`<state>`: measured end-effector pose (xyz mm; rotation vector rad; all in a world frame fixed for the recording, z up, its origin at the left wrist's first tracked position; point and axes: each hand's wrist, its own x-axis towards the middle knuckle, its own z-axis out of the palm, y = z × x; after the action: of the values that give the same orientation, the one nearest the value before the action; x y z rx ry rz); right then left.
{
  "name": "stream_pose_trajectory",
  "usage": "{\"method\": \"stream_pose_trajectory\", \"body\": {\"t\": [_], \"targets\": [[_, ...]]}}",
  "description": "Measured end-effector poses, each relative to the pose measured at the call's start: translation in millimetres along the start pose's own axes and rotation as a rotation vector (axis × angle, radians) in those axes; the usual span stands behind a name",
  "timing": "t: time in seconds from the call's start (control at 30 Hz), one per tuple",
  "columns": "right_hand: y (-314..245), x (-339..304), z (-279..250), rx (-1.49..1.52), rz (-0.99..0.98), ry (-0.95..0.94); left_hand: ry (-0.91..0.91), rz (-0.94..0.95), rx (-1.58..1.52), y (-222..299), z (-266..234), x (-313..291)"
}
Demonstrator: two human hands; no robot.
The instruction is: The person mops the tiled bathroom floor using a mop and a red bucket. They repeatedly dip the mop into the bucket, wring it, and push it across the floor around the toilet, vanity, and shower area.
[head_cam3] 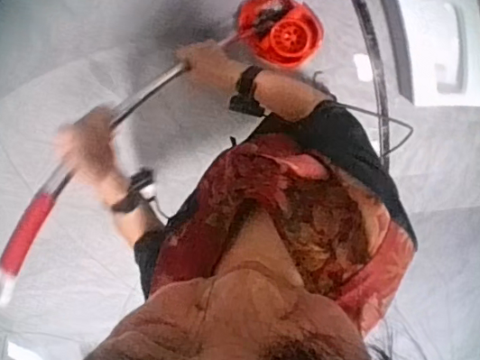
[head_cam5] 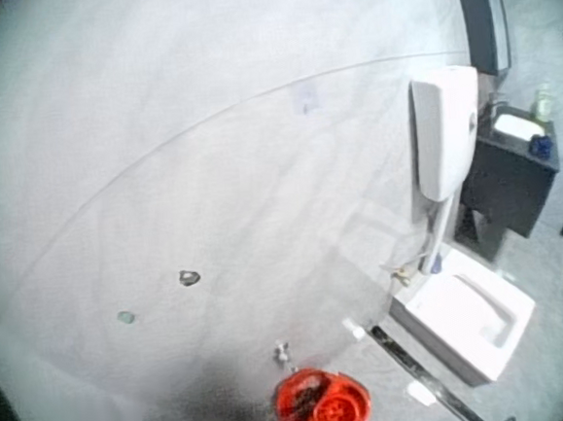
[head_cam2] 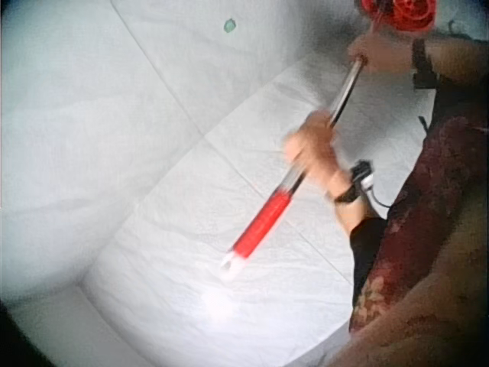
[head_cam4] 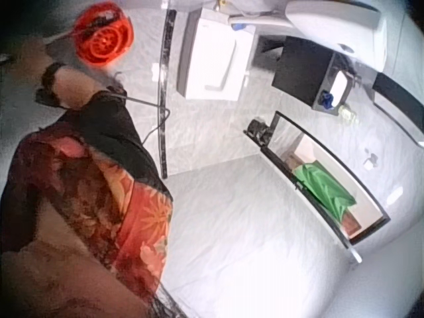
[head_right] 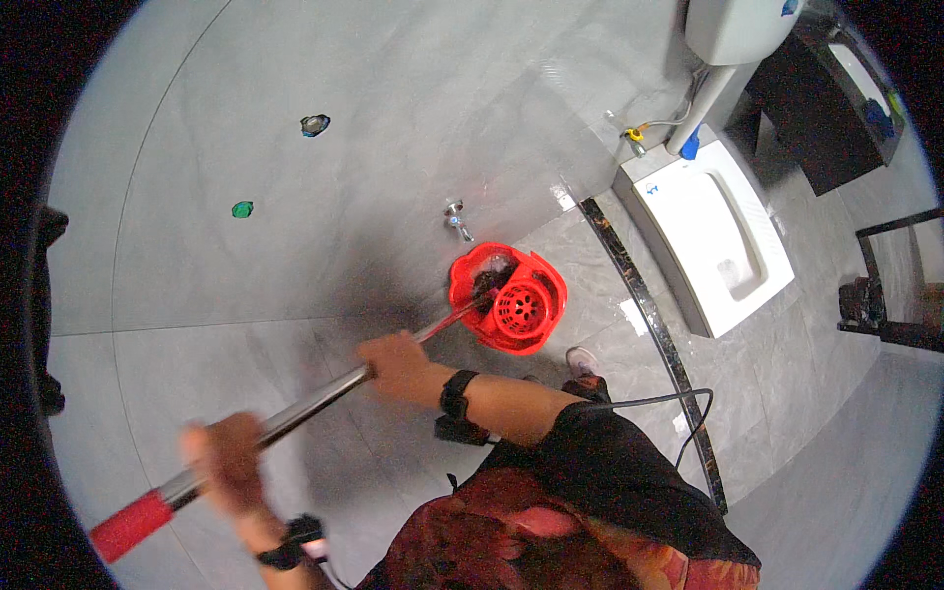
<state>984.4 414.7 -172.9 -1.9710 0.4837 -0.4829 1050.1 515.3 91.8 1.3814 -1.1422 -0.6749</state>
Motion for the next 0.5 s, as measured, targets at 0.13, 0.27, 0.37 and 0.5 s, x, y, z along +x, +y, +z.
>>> {"method": "stream_pose_trajectory", "body": {"t": [0.13, 0.27, 0.37, 0.5], "targets": [[58.1, -26.2, 12.0, -0.152, 0.303, -0.046, 0.043, -0.094, 0.044, -86.1, 25.6, -22.5], [73.9, -32.2, 19.1, -0.157, 0.281, 0.13, -0.018, 0.031, -0.014, -57.0, 31.5, -5.8], [72.6, -28.1, 19.2, -0.113, 0.273, 0.19, -0.092, 0.122, -0.029, 15.0, 23.6, 15.3], [59.7, -17.5, 19.5, -0.041, 0.2, 0.248, 0.216, 0.239, 0.141, 107.4, 23.6, 14.2]]}}
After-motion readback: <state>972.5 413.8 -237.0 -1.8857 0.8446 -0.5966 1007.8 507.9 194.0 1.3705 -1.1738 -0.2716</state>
